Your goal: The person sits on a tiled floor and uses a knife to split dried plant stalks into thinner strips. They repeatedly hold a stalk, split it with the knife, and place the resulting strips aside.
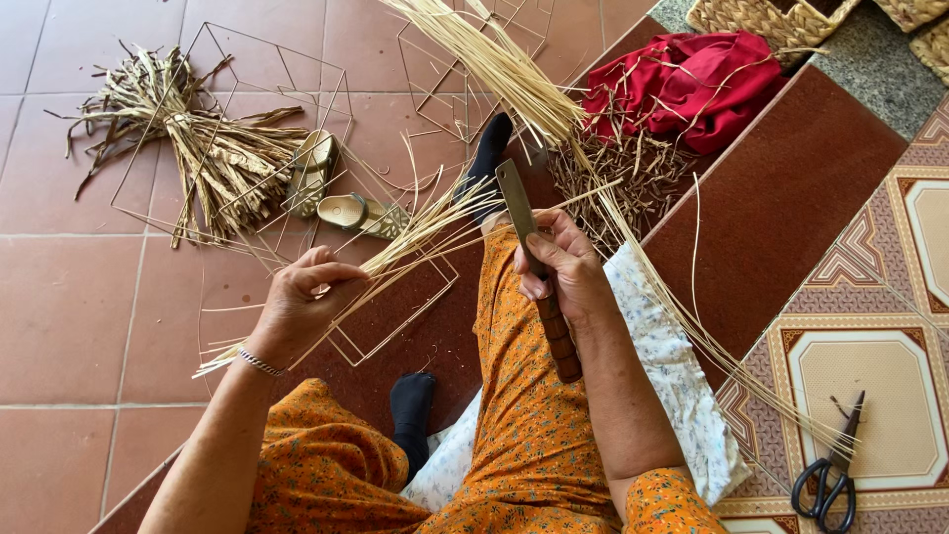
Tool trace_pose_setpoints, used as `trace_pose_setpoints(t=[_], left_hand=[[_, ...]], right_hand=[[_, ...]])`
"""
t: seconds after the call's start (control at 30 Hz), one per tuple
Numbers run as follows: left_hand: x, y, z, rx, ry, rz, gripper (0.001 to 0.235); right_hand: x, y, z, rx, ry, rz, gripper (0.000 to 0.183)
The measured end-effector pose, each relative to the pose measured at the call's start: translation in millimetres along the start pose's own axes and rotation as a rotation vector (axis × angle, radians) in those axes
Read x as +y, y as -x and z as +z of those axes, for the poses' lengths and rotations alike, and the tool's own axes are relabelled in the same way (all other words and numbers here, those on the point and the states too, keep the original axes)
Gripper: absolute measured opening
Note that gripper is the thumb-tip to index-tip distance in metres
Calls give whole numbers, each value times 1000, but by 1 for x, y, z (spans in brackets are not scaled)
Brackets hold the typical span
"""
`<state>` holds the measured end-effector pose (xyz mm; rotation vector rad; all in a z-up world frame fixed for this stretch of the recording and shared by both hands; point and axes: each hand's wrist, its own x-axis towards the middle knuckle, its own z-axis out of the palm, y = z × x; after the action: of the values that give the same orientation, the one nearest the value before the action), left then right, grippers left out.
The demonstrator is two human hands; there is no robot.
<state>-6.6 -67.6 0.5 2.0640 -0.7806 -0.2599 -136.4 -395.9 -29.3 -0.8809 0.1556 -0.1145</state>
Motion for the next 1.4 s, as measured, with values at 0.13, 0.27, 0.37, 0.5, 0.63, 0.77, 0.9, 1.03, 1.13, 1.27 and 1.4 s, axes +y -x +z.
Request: trace_pose_setpoints(t=[0.13, 0.27, 0.37, 0.5, 0.63, 0.77, 0.9, 1.03, 1.13, 1.27, 1.4], left_hand=[[-9, 2, -7, 1, -3, -13, 12], [-19, 3, -15, -6, 17, -19, 16], [-25, 4, -18, -22, 23, -33, 15], [-33, 1, -21, 36, -129, -32, 14], [-50, -9, -14, 224, -309, 184, 7], [-52, -31, 20, 320, -511, 311, 5], [-30, -60, 55, 369, -733, 383, 16], [6, -64, 79, 353, -574, 519, 10], [30, -74, 108, 306, -517, 560, 18], [52, -92, 171, 224, -425, 588, 22], [68, -102, 238, 73, -346, 636, 25]], right_hand=[[-11, 0, -11, 40, 26, -6, 19], [-18, 1, -24, 69, 19, -48, 19], [-21, 1, -43, 89, 13, -66, 13], [-19, 0, -81, 194, -53, -90, 15], [-6, 2, -110, 300, -162, -119, 17], [61, 8, -93, 293, -193, 63, 8], [124, 16, -67, 281, -161, 275, 13], [160, 13, -63, 168, -221, 433, 17], [176, 9, -69, 88, -278, 486, 19], [194, 10, -80, 119, -265, 453, 19], [205, -5, -75, 153, -214, 444, 26]])
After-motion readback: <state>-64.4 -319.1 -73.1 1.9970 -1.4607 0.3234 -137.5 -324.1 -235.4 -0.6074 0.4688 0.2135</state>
